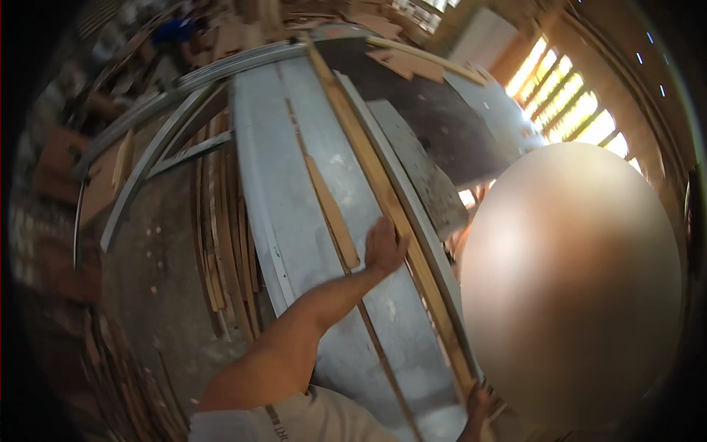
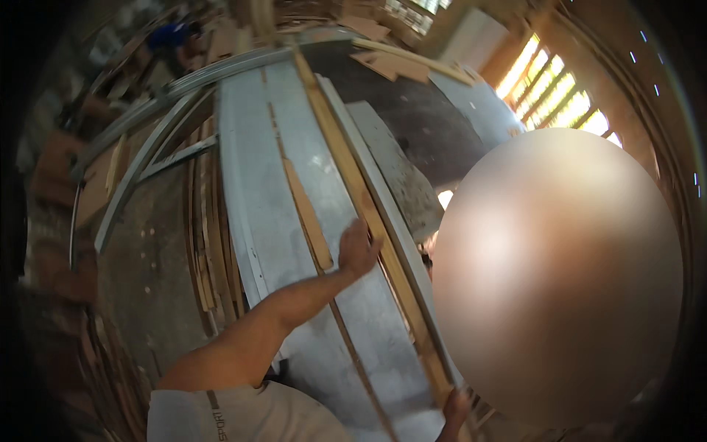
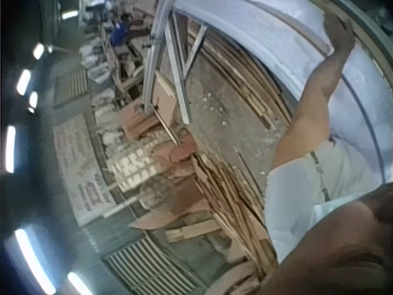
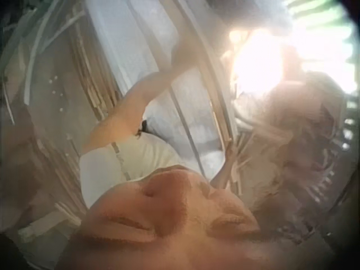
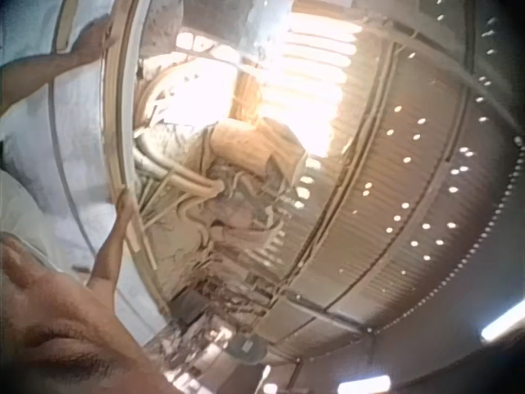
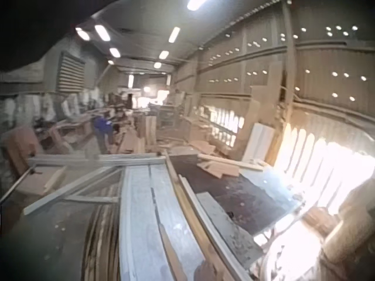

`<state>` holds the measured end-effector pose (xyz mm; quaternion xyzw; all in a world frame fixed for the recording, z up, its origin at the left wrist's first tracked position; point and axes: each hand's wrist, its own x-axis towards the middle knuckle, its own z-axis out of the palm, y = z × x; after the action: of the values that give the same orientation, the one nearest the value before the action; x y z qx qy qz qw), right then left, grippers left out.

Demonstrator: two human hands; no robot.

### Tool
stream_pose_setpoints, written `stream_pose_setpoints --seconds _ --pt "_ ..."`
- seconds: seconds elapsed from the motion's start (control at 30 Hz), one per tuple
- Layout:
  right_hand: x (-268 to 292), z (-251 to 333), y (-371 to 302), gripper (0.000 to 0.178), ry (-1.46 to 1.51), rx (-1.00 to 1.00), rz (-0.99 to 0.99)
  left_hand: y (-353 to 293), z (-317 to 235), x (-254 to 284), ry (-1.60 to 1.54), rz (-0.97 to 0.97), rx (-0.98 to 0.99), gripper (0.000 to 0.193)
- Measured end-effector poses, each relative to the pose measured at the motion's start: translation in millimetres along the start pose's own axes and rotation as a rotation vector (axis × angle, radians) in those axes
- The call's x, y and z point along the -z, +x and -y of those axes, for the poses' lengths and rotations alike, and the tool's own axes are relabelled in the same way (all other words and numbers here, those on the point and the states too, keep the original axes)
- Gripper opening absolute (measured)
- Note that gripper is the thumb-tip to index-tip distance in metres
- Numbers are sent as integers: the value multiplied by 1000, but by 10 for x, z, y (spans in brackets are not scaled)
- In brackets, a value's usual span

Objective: The person selects thin wooden strips from a pile and feeds them through a table saw to cut them to length. They handle the wood pieces by hand, guiding them along the saw's metal fence. The person also uses a tape measure to check dimensions on a workbench before returning to the saw.

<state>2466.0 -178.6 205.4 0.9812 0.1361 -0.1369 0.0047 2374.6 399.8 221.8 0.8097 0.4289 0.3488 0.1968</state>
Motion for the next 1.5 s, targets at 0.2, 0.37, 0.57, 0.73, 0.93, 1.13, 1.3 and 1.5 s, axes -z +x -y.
stream_pose_setpoints --seconds 0.2,0.37,0.57,0.73,0.93,1.13,1.3,1.5 --pt "413 657 1 26 177 146 -145 36 951 -494 23 27 -354 23" --pt "361 -208 -240 26 155 53 -813 124 77 189 -20 65 -240 39" --pt "29 -3238 -1540 33 23 -177 -380 52 528 -791 4 220 -171 26" --pt "-506 -2404 -1098 46 348 -712 -469 201 55 124 144 326 149 69" --pt "-263 -1872 -931 41 514 -577 -447 397 224 17 148 239 255 65" --pt "-225 -1172 -921 35 1043 -672 -358 868 454 -20 139 220 279 64" --pt "-108 -698 -878 31 1417 -733 -260 1268 738 30 150 184 278 63" --pt "-69 -381 -903 28 1536 -672 -205 1184 516 252 -1 400 239 66"
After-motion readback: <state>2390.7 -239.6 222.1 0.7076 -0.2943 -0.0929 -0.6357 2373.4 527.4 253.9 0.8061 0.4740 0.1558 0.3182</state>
